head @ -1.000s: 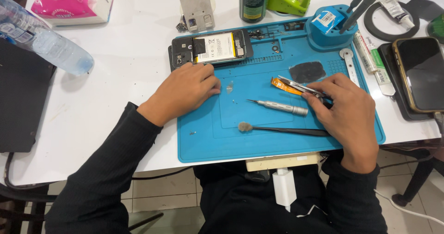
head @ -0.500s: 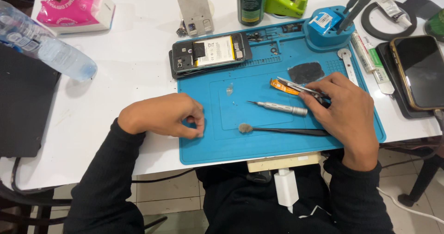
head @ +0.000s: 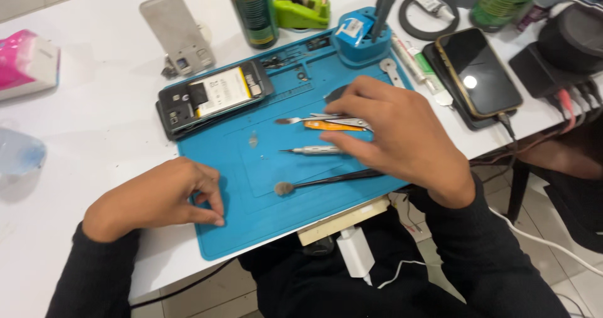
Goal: The person repairs a disassembled smartphone at a workbench. They hold the phone body and use a brush to clean around the battery compartment, use a metal pry tool and screwdriver on the phone's edges and interior, and work on small components laid out on a blue repair mat.
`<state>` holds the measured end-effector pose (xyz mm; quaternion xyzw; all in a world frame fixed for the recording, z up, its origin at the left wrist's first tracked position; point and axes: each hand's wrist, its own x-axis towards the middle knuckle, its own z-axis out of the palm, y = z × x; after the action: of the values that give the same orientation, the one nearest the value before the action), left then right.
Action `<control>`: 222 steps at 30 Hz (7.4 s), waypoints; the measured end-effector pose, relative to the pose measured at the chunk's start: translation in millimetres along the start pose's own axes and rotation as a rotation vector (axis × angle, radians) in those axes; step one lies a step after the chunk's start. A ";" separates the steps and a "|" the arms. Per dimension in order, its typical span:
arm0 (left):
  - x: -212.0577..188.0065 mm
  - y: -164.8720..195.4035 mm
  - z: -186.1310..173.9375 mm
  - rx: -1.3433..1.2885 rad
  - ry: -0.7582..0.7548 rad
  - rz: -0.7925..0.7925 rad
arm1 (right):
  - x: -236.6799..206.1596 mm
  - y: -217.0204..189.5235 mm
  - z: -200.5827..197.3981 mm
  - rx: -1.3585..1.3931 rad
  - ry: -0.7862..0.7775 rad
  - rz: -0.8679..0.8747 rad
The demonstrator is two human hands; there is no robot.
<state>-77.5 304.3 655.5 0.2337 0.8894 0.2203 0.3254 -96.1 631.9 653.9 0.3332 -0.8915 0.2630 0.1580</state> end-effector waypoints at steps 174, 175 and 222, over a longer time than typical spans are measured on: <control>-71.8 -43.6 8.0 0.239 0.794 0.195 | 61.1 -109.8 73.9 0.076 -0.642 -0.289; -72.0 -45.2 7.1 0.233 0.801 0.205 | 61.8 -113.0 75.9 0.164 -0.644 -0.329; -59.3 -50.7 13.8 0.257 0.771 0.163 | 44.7 -139.8 115.7 0.323 -0.575 -0.495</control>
<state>-41.7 234.3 646.6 0.2426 0.9449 0.2040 -0.0817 -46.2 453.2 631.2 0.6179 -0.7397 0.2497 -0.0935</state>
